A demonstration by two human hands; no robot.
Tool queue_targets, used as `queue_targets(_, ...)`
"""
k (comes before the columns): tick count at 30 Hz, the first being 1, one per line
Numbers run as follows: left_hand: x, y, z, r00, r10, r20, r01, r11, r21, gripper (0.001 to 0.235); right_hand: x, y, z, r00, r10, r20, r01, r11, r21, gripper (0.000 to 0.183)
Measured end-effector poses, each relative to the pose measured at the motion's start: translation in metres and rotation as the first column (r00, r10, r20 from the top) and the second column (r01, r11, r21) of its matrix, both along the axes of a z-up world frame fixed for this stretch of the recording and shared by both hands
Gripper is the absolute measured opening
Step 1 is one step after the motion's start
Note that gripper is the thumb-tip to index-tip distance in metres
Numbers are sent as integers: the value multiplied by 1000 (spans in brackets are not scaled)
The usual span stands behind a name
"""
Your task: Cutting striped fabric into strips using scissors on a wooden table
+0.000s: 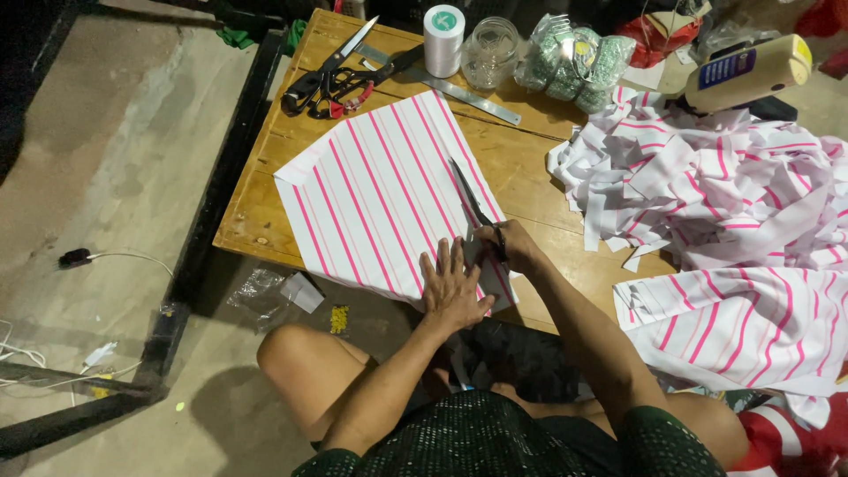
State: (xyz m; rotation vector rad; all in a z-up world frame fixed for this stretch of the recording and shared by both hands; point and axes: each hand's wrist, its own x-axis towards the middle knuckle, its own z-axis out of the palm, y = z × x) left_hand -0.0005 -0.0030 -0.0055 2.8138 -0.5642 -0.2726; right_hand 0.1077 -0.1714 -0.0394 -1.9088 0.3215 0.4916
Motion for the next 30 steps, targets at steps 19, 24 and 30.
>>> queue_targets(19, -11, -3, -83, 910, 22, 414, 136, 927, -348, 47, -138, -33, -52, 969, -191, -158, 215, 964, 154, 36)
queue_targets(24, 85, 40, -22, 985, 163, 62, -154, 980, -123, 78, -140, -22, -21, 968, -212, -132, 235, 951, 199, 37)
queue_targets(30, 83, 48, 9, 979, 203, -11, -203, 979, 22, 86, -135, -30, -17, 976, -151, -160, 169, 980, 103, 45)
